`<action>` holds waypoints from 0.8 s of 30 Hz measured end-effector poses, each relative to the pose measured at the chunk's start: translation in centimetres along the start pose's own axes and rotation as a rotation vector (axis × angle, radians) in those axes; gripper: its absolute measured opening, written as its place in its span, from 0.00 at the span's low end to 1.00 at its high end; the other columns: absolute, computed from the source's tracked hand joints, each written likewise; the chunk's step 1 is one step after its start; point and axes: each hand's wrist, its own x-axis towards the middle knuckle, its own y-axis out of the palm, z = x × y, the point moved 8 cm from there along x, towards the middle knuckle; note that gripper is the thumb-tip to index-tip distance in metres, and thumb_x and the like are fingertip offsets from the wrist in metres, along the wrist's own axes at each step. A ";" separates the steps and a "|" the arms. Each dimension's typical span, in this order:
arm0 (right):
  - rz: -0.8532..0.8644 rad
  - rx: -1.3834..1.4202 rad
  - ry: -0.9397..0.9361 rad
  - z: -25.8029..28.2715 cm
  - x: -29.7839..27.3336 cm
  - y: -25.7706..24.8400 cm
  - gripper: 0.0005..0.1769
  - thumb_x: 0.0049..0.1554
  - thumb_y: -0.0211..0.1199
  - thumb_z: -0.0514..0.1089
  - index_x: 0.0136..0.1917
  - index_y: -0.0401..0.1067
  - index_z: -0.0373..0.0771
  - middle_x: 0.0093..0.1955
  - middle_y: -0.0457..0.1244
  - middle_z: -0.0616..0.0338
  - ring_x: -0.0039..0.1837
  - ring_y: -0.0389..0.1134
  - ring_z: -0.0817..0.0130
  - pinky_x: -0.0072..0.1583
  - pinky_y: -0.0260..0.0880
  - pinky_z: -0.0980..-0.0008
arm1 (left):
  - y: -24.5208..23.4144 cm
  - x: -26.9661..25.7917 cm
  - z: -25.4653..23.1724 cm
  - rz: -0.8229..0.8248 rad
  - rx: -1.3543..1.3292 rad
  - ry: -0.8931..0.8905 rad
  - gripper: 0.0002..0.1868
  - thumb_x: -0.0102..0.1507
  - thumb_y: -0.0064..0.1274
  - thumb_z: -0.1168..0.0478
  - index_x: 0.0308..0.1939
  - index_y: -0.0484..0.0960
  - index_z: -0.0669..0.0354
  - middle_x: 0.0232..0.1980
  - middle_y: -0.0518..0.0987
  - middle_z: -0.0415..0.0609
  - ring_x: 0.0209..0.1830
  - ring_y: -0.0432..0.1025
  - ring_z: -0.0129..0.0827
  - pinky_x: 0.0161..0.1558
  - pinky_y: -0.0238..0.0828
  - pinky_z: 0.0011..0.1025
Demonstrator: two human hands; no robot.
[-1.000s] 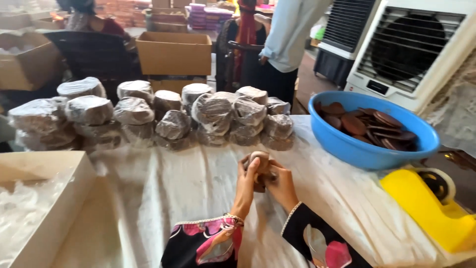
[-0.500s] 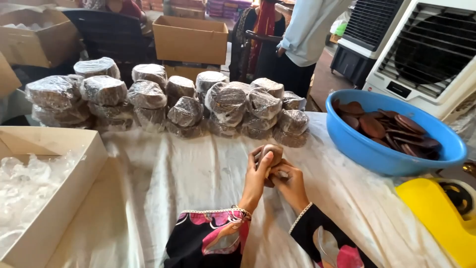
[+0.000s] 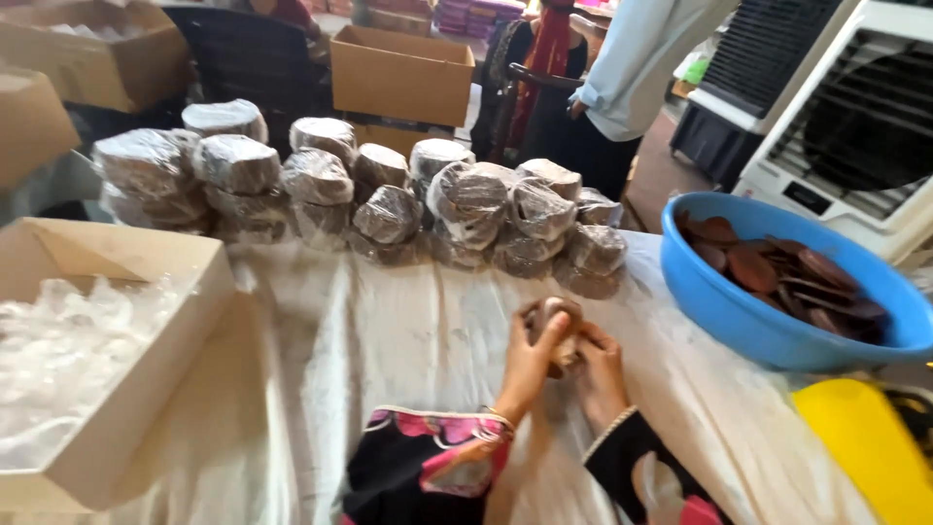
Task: Wrapping disc-shaped objects in plastic wrap and placing them into bags.
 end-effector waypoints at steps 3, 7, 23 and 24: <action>0.007 0.096 0.137 0.7 -0.3 -0.2 0.15 0.62 0.55 0.44 0.59 0.73 0.38 0.51 0.69 0.61 0.51 0.71 0.72 0.52 0.72 0.72 | 1.1 -0.8 0.6 0.036 0.063 0.012 0.40 0.61 0.60 0.43 0.69 0.66 0.62 0.64 0.73 0.57 0.61 0.71 0.38 0.59 0.70 0.33; 0.108 0.139 0.150 -0.9 1.7 -2.4 0.15 0.67 0.57 0.47 0.64 0.72 0.39 0.52 0.67 0.63 0.51 0.68 0.73 0.50 0.69 0.72 | 1.3 -1.4 -1.9 0.048 0.134 0.098 0.40 0.62 0.60 0.43 0.70 0.65 0.63 0.66 0.70 0.58 0.64 0.70 0.39 0.63 0.68 0.33; 0.325 -0.171 -0.074 3.8 -3.8 5.3 0.13 0.54 0.60 0.27 0.53 0.73 0.32 0.50 0.68 0.58 0.52 0.71 0.70 0.55 0.72 0.69 | -0.6 0.5 -2.1 0.089 -0.034 0.031 0.34 0.65 0.53 0.44 0.68 0.67 0.61 0.60 0.77 0.53 0.59 0.74 0.34 0.58 0.71 0.30; 0.371 -0.225 -0.134 4.1 -3.5 5.4 0.08 0.54 0.62 0.26 0.48 0.74 0.30 0.49 0.68 0.58 0.52 0.71 0.69 0.55 0.73 0.68 | -0.6 0.7 -2.6 0.090 -0.014 0.048 0.34 0.65 0.53 0.43 0.67 0.68 0.62 0.60 0.78 0.53 0.59 0.74 0.34 0.58 0.71 0.29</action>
